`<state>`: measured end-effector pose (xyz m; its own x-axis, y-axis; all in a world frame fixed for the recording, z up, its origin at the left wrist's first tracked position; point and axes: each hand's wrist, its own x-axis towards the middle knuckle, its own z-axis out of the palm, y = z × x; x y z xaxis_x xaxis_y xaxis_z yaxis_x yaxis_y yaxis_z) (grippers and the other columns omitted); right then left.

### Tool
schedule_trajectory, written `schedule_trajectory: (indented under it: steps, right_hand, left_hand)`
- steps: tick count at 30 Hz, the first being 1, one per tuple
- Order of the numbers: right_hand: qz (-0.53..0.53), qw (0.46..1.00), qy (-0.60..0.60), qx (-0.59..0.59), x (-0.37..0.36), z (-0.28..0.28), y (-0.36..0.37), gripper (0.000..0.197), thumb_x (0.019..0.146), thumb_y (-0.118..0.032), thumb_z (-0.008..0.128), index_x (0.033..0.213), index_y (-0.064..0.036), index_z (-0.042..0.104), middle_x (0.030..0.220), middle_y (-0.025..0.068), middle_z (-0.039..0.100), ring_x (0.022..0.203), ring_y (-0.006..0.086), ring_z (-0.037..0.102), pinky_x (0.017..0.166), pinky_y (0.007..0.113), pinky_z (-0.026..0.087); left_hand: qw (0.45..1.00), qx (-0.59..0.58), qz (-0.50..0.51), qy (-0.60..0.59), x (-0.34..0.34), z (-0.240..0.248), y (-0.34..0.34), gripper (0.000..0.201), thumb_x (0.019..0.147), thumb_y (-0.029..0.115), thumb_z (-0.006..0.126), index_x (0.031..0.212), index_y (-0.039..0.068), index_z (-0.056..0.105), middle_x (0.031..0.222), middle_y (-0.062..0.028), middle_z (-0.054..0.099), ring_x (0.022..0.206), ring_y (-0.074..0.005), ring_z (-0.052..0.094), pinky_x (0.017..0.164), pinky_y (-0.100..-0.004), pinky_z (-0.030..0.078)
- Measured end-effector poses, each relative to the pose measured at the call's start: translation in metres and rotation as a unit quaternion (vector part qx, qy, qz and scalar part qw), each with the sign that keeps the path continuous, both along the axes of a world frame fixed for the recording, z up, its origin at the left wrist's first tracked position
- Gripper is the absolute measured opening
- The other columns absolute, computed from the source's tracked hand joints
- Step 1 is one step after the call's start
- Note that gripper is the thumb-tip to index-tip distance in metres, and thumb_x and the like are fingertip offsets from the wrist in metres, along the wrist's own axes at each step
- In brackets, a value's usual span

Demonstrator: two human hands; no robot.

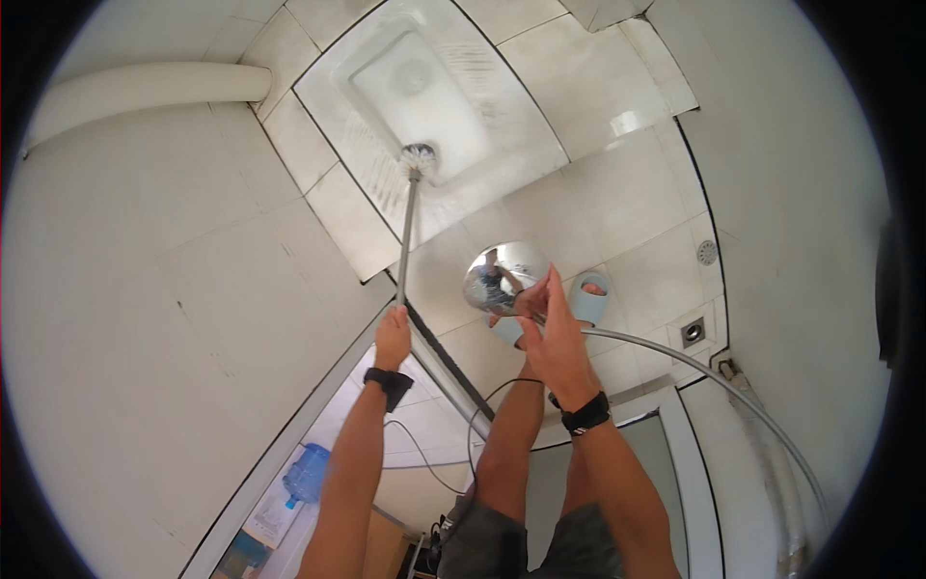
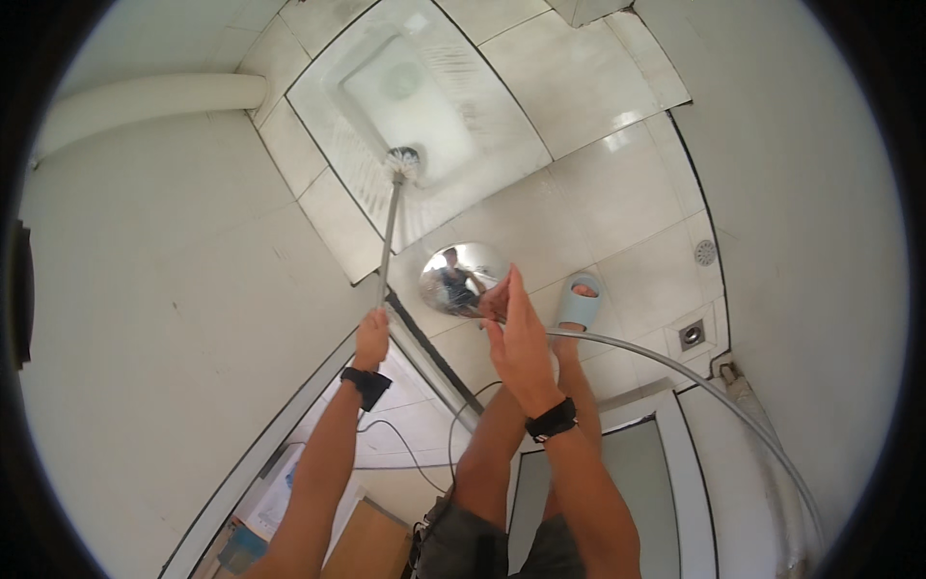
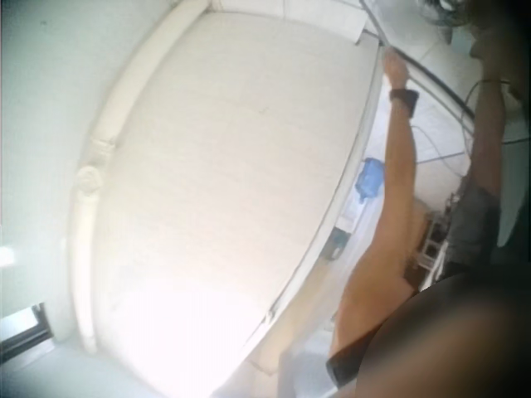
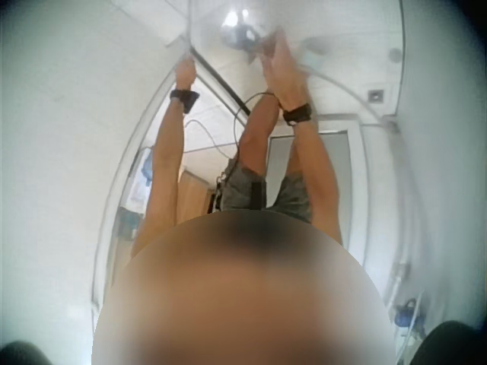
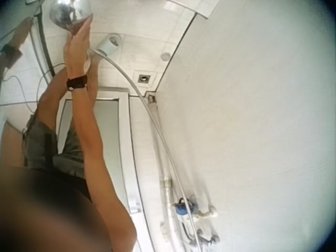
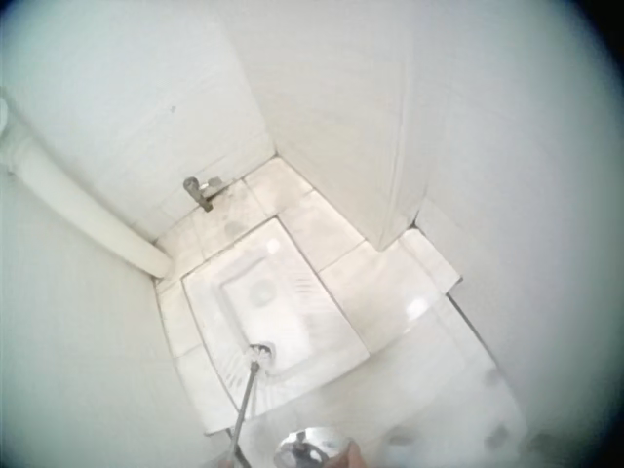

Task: Clean a squat toilet using a brush and a shower head for rinsing.

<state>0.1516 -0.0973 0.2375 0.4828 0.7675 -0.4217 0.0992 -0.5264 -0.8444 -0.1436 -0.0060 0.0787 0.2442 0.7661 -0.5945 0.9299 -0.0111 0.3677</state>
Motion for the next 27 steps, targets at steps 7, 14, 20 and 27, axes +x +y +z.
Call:
schedule_trajectory:
  steps: [7,14,20,27]
  right_hand:
    - [0.009,1.000,0.004,-0.027,0.018,0.008,-0.009,0.073,0.083,0.008,0.056,0.146,0.0028,0.019,0.117,0.0217,0.055,0.108,0.0321,0.059,0.094,0.036,0.047]
    - [-0.042,0.998,-0.028,-0.047,0.010,0.002,-0.018,0.075,0.083,0.000,0.062,0.145,0.0050,0.021,0.114,0.0214,0.058,0.105,0.0289,0.059,0.093,0.036,0.046]
    - [-0.032,0.996,-0.069,-0.052,0.028,-0.003,-0.025,0.075,0.084,0.004,0.063,0.146,0.0051,0.021,0.112,0.0182,0.059,0.103,0.0233,0.060,0.094,0.034,0.045]
    - [-0.029,0.994,-0.091,-0.050,0.037,-0.006,-0.020,0.075,0.086,0.004,0.064,0.146,0.0057,0.019,0.113,0.0169,0.058,0.102,0.0209,0.059,0.093,0.033,0.046]
  left_hand:
    - [0.986,-0.121,0.099,-0.062,0.027,0.066,-0.084,0.043,0.102,0.037,0.036,0.086,0.001,0.051,0.077,-0.0249,0.058,0.076,-0.0484,0.055,0.066,-0.0535,0.041]
    - [0.986,-0.103,0.118,-0.060,0.085,0.082,-0.066,0.037,0.101,0.035,0.041,0.089,0.001,0.051,0.077,-0.0289,0.061,0.078,-0.0515,0.057,0.065,-0.0578,0.041]
    - [0.980,-0.113,0.121,-0.112,0.133,0.093,-0.048,0.028,0.099,0.024,0.042,0.115,0.003,0.053,0.085,-0.0238,0.067,0.080,-0.0469,0.061,0.073,-0.0542,0.047]
    - [0.986,-0.086,0.099,-0.106,0.150,0.087,-0.036,0.038,0.094,0.011,0.045,0.129,-0.002,0.040,0.084,-0.0221,0.068,0.077,-0.0446,0.064,0.069,-0.0516,0.052]
